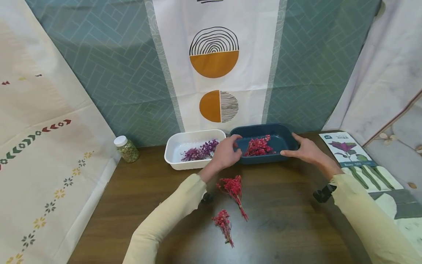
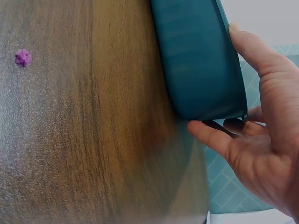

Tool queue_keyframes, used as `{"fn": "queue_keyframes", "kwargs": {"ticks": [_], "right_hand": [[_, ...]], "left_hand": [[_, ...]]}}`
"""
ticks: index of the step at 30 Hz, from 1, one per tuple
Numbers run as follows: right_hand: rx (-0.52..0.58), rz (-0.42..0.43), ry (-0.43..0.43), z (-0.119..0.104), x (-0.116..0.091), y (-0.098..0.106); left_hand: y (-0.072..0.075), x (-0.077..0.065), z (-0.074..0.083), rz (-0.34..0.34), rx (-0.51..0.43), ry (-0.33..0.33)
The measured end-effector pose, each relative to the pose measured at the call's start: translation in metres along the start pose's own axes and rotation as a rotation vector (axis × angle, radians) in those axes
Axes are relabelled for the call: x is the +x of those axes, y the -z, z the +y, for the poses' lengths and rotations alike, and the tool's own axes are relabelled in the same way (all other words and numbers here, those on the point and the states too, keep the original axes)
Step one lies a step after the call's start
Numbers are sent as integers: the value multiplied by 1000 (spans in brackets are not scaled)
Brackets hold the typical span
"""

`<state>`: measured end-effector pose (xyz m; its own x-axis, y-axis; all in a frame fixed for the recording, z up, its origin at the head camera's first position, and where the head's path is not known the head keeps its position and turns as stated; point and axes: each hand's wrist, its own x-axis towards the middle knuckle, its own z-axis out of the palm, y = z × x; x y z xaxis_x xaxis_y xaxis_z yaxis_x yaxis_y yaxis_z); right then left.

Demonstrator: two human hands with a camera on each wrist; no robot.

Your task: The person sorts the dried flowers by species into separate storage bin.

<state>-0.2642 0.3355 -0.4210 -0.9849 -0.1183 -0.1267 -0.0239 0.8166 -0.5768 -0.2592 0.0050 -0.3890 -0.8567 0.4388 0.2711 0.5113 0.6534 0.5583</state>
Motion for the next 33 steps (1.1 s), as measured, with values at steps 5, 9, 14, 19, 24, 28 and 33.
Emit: {"fn": "queue_keyframes", "kwargs": {"ticks": [5, 9, 14, 19, 24, 28, 33], "right_hand": [[2, 5, -4, -1, -1, 1], [-13, 6, 6, -1, -4, 1], [-20, 9, 12, 1, -5, 1], [-10, 7, 10, 2, -4, -1], [-12, 8, 18, 1, -4, -1], [-5, 3, 18, -1, -4, 0], [-11, -4, 18, -3, -3, 1]], "left_hand": [[12, -48, -4, -6, -145, 31], [20, -88, -5, -55, -252, 86], [25, -134, -1, -94, -281, 162], [20, -171, 3, -132, -302, 241], [11, -197, 6, -110, -279, 265], [3, -209, 9, -79, -214, 277], [-6, -218, 13, -47, -123, 314]]}}
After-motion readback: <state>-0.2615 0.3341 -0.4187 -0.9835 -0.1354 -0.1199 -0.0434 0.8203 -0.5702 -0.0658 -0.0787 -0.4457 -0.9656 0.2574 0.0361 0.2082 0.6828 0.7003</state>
